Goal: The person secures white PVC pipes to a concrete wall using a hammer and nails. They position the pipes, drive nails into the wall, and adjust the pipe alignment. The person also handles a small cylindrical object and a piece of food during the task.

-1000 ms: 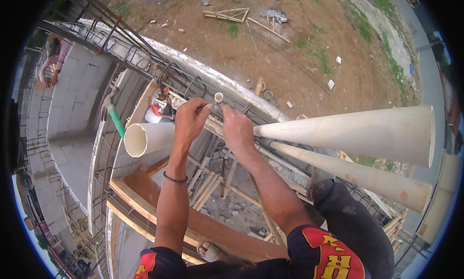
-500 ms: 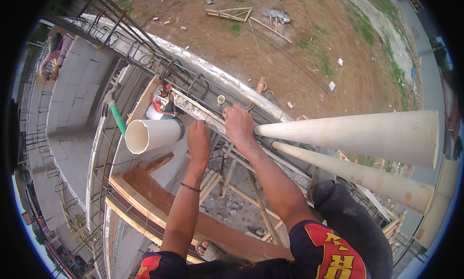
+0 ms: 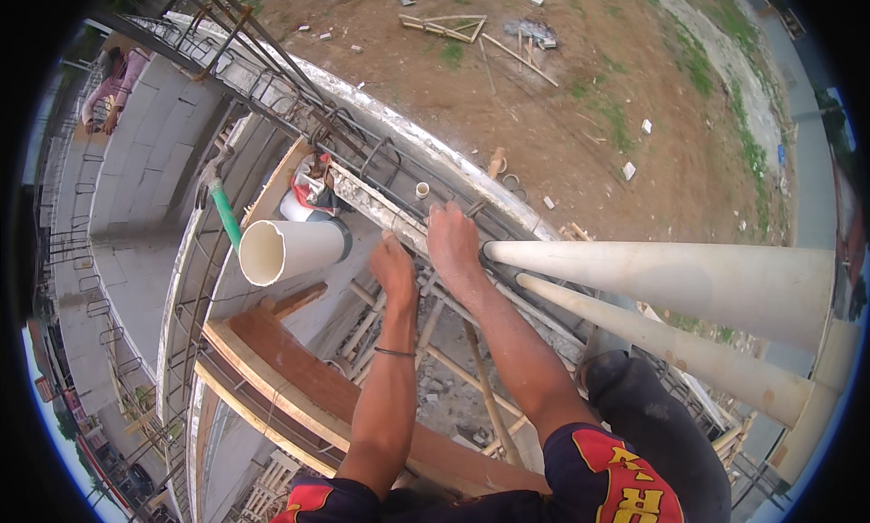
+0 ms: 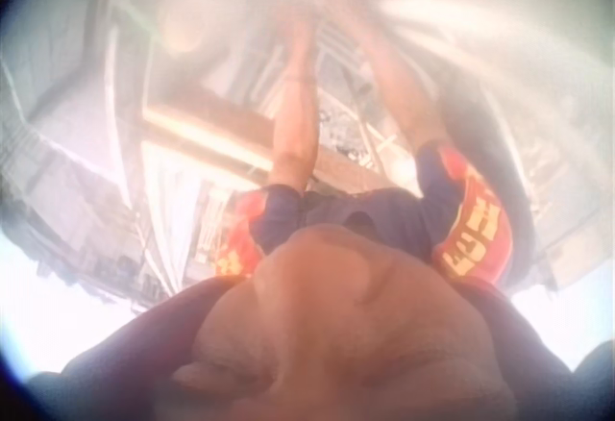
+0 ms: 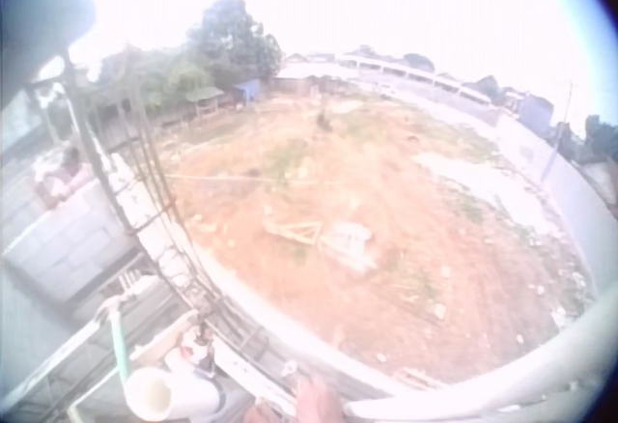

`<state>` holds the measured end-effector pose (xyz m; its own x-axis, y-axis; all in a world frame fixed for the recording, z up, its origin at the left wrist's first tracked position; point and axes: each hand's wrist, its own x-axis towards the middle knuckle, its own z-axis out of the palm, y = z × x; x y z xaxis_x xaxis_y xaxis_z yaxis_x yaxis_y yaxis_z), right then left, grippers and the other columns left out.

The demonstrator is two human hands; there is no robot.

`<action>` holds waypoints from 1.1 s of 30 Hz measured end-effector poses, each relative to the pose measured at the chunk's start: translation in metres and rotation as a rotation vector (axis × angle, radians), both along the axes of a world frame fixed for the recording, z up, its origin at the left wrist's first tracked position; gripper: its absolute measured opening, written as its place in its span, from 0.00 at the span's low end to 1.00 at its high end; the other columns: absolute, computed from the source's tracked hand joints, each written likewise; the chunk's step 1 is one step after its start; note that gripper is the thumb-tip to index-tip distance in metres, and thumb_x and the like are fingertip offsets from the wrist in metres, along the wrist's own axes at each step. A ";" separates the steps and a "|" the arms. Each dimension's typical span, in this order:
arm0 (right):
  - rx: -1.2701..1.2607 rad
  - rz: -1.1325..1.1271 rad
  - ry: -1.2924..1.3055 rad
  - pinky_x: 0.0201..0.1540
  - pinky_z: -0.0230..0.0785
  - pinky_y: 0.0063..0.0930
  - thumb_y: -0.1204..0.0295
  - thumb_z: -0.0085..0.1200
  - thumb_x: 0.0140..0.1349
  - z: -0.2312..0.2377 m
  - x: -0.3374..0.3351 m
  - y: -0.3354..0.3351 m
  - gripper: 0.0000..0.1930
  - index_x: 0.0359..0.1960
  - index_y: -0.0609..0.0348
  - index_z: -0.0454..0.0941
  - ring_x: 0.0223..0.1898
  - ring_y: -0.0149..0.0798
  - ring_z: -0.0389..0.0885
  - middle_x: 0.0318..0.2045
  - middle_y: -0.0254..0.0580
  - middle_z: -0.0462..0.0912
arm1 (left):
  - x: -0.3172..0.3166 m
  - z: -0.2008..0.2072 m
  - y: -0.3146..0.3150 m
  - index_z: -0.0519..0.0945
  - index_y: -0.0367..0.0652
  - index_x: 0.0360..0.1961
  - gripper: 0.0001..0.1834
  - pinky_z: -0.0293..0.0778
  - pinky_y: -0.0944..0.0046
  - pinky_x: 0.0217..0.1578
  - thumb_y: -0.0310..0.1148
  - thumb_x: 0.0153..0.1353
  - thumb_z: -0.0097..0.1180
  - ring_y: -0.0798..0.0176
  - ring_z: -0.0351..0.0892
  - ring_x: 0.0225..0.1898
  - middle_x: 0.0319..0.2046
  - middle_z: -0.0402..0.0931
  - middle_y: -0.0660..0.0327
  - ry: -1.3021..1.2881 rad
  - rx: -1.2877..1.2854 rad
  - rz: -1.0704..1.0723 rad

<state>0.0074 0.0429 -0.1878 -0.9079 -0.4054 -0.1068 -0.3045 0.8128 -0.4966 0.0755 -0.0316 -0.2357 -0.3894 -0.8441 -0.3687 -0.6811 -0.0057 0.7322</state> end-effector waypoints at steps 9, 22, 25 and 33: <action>-0.020 0.041 -0.031 0.41 0.74 0.46 0.70 0.58 0.58 0.009 0.006 -0.006 0.11 0.39 0.64 0.81 0.38 0.58 0.81 0.36 0.54 0.79 | -0.011 -0.027 -0.003 0.75 0.26 0.38 0.21 0.70 0.55 0.39 0.41 0.70 0.47 0.54 0.76 0.32 0.30 0.78 0.48 0.173 0.252 0.228; -0.121 0.218 0.054 0.40 0.74 0.45 0.67 0.57 0.59 0.058 -0.007 -0.045 0.10 0.37 0.60 0.81 0.37 0.53 0.82 0.35 0.48 0.80 | 0.020 -0.001 -0.021 0.65 0.33 0.50 0.19 0.70 0.46 0.39 0.38 0.68 0.49 0.38 0.77 0.36 0.34 0.77 0.40 0.220 0.187 -0.206; -0.013 0.302 0.025 0.42 0.73 0.43 0.66 0.57 0.59 0.052 0.005 -0.039 0.10 0.37 0.59 0.82 0.37 0.54 0.81 0.35 0.49 0.81 | 0.085 0.018 -0.044 0.65 0.35 0.51 0.22 0.71 0.40 0.38 0.39 0.64 0.54 0.32 0.77 0.34 0.32 0.78 0.39 0.082 0.048 -0.702; -0.218 0.298 0.034 0.44 0.72 0.46 0.67 0.56 0.58 0.022 -0.032 -0.105 0.09 0.35 0.58 0.83 0.39 0.53 0.81 0.34 0.49 0.82 | 0.190 0.099 -0.145 0.74 0.39 0.42 0.08 0.73 0.47 0.32 0.30 0.64 0.52 0.39 0.79 0.31 0.30 0.79 0.45 0.075 -0.315 -0.645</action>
<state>-0.0244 -0.0617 -0.1657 -0.7483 -0.6622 0.0393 -0.5309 0.5623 -0.6340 0.2659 -0.1762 -0.1363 -0.8607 -0.4995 -0.0988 -0.4258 0.5997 0.6776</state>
